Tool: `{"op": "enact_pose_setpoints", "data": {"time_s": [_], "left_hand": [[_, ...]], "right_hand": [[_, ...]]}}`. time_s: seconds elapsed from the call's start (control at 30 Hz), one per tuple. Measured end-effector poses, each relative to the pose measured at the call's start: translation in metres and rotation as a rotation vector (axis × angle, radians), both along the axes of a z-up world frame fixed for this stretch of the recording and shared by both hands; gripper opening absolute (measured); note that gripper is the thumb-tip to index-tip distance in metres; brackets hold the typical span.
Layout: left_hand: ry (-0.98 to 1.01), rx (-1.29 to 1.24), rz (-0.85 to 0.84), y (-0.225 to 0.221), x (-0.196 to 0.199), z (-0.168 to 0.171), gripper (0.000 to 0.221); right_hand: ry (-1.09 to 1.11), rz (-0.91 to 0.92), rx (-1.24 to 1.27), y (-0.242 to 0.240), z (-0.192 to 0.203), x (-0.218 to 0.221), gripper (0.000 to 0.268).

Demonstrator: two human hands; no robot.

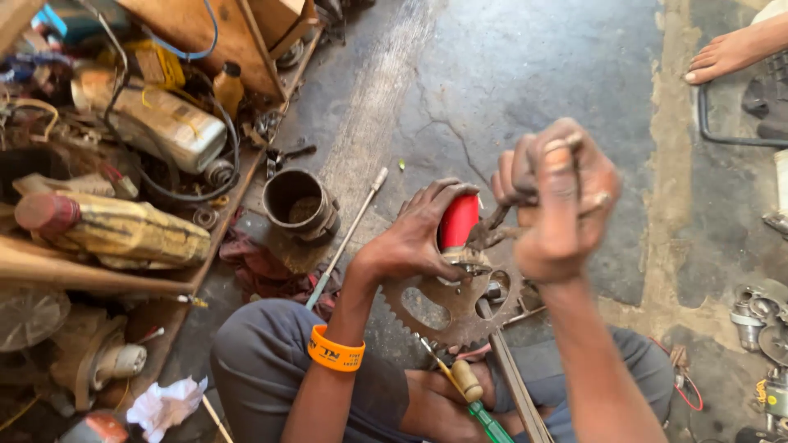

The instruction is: The person sits on the floor and uses pliers and a screwdriver to adjust a red cylindrical mechanical component mounted on a large gear. They repeatedly reposition the part and apply force with the tools to manipulate internal components.

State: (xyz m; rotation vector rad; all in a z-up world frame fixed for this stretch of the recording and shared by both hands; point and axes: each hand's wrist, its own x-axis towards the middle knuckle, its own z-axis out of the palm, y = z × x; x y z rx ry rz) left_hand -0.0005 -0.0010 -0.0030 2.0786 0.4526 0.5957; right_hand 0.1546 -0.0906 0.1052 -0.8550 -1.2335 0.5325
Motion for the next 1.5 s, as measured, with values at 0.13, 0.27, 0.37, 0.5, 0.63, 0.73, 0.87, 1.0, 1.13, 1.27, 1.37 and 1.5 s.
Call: {"op": "enact_pose_setpoints", "data": {"time_s": [0.13,0.27,0.37,0.5,0.63,0.73,0.87,1.0,1.13,1.27,1.37,1.5], "left_hand": [[-0.064,0.042,-0.015,0.002,0.003,0.007,0.117],[-0.003,0.021,0.007,-0.001,0.002,-0.005,0.114],[0.005,0.006,0.001,0.0,0.006,0.003,0.114],[-0.016,0.022,-0.006,-0.005,0.007,0.005,0.115],[0.027,0.065,0.012,-0.008,0.007,0.008,0.114],[0.179,0.191,0.027,-0.014,0.021,0.025,0.122],[0.557,0.396,0.034,-0.024,0.051,0.064,0.119],[1.067,0.439,-0.073,-0.039,0.109,0.093,0.115],[1.302,0.573,-0.194,-0.053,0.13,0.112,0.103],[1.011,0.489,-0.156,-0.043,0.109,0.112,0.104],[0.66,0.407,-0.082,-0.032,0.08,0.097,0.095],[0.21,0.366,0.026,-0.028,0.046,0.059,0.097]], "right_hand": [[-0.034,-0.064,0.051,-0.001,0.033,-0.01,0.023],[0.055,0.061,-0.001,-0.001,0.046,-0.016,0.031],[-0.027,-0.081,-0.06,0.01,0.039,-0.019,0.036],[0.172,-0.106,0.03,-0.027,0.01,0.022,0.034],[0.692,0.043,-0.082,-0.119,-0.045,0.113,0.037],[0.723,0.039,-0.404,-0.151,-0.126,0.16,0.03],[1.067,0.332,-0.708,-0.143,-0.219,0.164,0.026],[1.013,0.267,-0.869,-0.142,-0.225,0.16,0.027],[0.982,0.244,-0.883,-0.142,-0.212,0.157,0.028],[1.001,0.215,-0.885,-0.151,-0.217,0.164,0.028],[0.977,0.193,-0.893,-0.149,-0.218,0.164,0.028],[0.978,0.205,-0.909,-0.144,-0.214,0.158,0.027]]}}
